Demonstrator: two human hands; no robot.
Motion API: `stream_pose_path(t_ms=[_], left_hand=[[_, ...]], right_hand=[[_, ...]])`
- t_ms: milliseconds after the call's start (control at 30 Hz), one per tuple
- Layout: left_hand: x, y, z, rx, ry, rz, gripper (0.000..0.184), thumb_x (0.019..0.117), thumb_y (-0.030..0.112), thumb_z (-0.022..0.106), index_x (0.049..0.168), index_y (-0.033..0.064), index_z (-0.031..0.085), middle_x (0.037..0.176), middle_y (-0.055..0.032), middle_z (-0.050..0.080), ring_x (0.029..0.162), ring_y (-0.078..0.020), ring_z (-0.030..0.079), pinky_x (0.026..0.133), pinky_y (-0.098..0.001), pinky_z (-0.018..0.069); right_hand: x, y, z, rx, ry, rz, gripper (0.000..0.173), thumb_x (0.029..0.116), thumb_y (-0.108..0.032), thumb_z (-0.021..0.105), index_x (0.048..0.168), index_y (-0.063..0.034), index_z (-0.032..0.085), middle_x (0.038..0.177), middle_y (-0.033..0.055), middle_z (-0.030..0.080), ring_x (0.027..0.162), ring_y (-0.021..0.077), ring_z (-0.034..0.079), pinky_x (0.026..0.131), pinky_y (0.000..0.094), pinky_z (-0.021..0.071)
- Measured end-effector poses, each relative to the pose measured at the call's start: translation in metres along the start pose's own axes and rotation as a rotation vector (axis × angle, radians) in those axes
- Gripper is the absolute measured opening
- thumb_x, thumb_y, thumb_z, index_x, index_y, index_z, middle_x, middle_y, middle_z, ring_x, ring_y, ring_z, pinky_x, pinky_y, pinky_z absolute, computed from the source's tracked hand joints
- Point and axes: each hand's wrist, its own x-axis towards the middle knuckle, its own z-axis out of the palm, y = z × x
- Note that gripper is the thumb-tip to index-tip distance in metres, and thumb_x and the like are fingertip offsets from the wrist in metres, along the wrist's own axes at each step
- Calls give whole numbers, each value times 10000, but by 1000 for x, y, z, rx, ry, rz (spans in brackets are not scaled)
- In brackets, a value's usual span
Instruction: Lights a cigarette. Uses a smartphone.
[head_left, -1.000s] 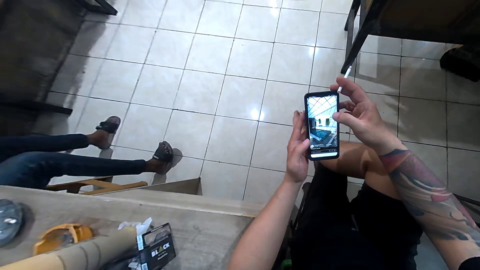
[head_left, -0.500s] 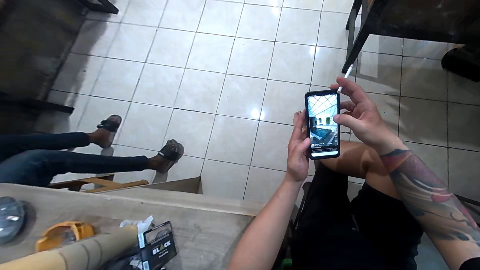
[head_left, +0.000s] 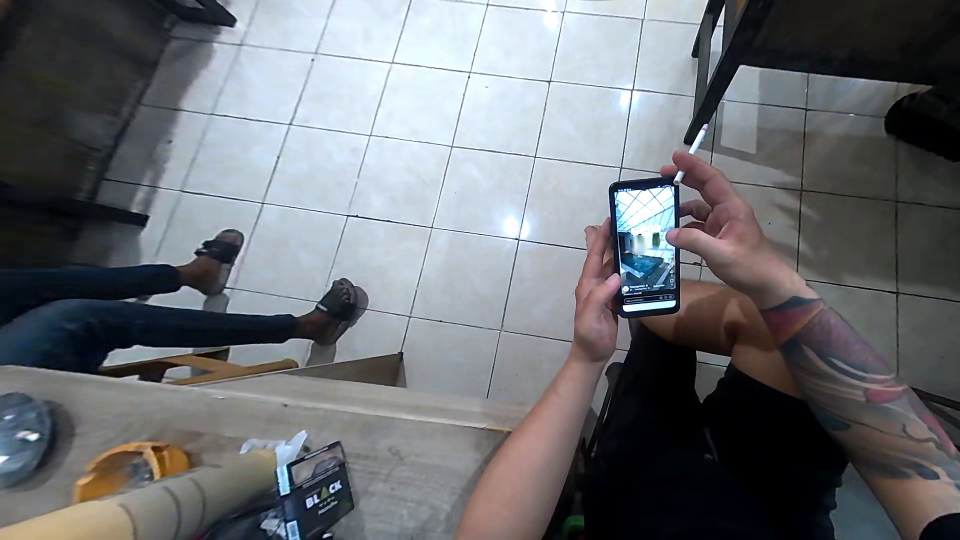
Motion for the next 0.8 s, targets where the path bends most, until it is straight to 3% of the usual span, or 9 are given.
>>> stream_pose_path(t_ms=[400, 667, 800], left_hand=[[-1, 1, 1, 1, -9, -7, 696, 999, 430, 440, 1639, 289, 207, 1626, -86, 341, 1337, -287, 519, 939, -506, 553], [-2, 1, 1, 15, -12, 14, 715, 1001, 420, 431, 1648, 258, 172, 1663, -86, 259, 1385, -298, 470, 977, -512, 538], [-2, 1, 1, 14, -12, 14, 711, 1001, 428, 432, 1646, 270, 178, 1655, -86, 280, 1374, -295, 482, 961, -509, 545]], right_hand=[[1, 0, 0, -17, 0, 5, 796, 895, -15, 682, 1596, -109, 316, 1556, 87, 452, 1146, 272, 673, 849, 409, 652], [0, 0, 1, -17, 2, 6, 810, 888, -8, 688, 1598, -107, 312, 1559, 88, 446, 1150, 272, 672, 848, 411, 653], [1, 1, 1, -21, -1, -1, 809, 884, -12, 692, 1594, -100, 314, 1555, 90, 452, 1140, 272, 674, 839, 408, 654]])
